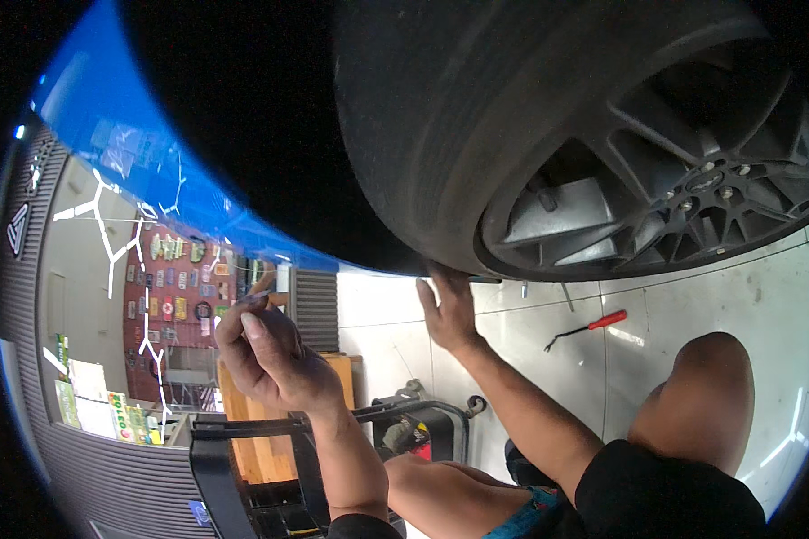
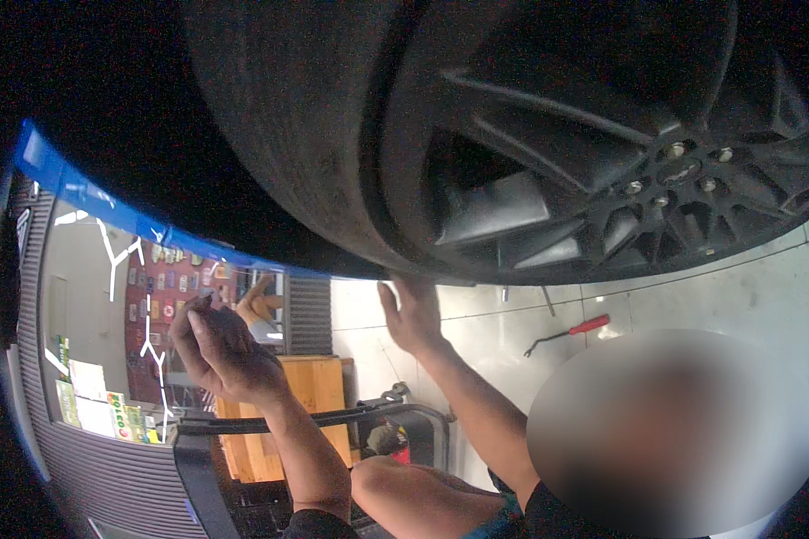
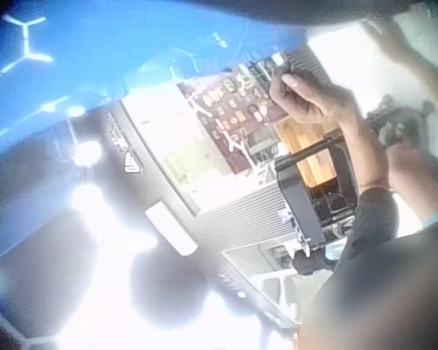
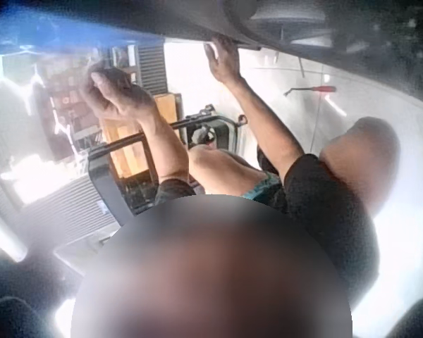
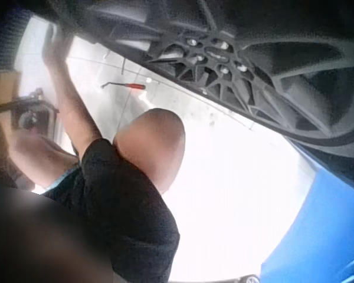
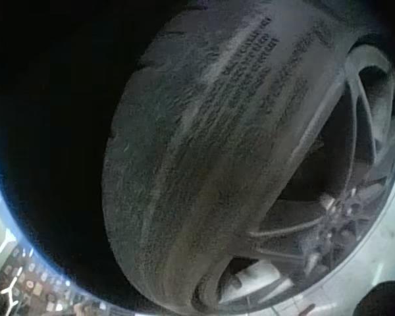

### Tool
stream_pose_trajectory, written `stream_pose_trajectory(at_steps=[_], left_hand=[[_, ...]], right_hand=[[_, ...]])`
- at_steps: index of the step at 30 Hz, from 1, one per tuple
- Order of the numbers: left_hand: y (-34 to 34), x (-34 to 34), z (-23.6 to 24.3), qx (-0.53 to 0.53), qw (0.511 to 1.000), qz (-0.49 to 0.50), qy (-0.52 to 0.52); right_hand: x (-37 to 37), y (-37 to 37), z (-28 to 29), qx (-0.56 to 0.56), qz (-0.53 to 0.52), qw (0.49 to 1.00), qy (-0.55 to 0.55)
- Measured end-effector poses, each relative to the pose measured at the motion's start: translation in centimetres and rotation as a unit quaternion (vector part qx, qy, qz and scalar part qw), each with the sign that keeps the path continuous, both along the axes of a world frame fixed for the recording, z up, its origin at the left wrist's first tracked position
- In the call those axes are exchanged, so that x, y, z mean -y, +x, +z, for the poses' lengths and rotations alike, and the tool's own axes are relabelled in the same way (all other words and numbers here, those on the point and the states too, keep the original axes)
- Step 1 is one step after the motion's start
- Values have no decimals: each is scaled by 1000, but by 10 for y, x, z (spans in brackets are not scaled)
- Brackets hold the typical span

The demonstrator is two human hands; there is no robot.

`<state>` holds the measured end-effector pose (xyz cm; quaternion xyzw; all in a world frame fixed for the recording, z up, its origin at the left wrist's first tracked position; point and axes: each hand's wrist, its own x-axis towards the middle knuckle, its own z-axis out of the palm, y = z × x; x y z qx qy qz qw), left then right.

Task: The person kneels beside a blue car and uses a screwdriver to remove fasteners from the front bumper. They then pull the bumper away from the vehicle, detaching it from the front end.

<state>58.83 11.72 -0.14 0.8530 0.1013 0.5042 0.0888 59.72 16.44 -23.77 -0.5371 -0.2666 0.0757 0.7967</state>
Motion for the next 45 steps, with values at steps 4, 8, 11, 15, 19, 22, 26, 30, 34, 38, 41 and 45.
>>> stream_pose_trajectory(at_steps=[4, 8, 11, 15, 19, 22, 26, 30, 34, 38, 41, 45], left_hand=[[-13, 6, -33, 41, 994, 62, -77], [-39, 10, -71, -20, 983, 107, -147], [-48, -6, -96, -78, 971, 150, -172], [-55, -19, -117, -141, 923, 147, -326], [-62, -25, -139, -202, 907, 162, -332], [-68, -29, -157, -230, 901, 154, -333], [-71, -25, -165, -268, 880, 174, -351], [-69, -27, -172, -272, 876, 171, -359], [-70, -27, -165, -306, 848, 205, -382], [-71, -32, -169, -317, 840, 201, -390], [-69, -34, -171, -328, 838, 194, -391], [-81, -35, -170, -338, 831, 209, -391]], right_hand=[[6, -9, -50, -74, -19, 996, -45], [5, -16, -89, -118, -39, 985, -118], [-8, -3, -114, -159, -28, 969, -188], [-21, 7, -137, -68, -78, 972, -211], [-34, 10, -144, -75, -68, 958, -267], [-33, 12, -150, -55, -104, 970, -215], [-28, 8, -149, -89, -63, 969, -223], [-35, 26, -165, -88, -67, 971, -214], [-38, 33, -181, -106, -44, 969, -217], [-52, 49, -198, -84, -35, 980, -179], [-63, 59, -209, -130, -10, 974, -186], [-60, 52, -200, -410, 154, 896, -79]])
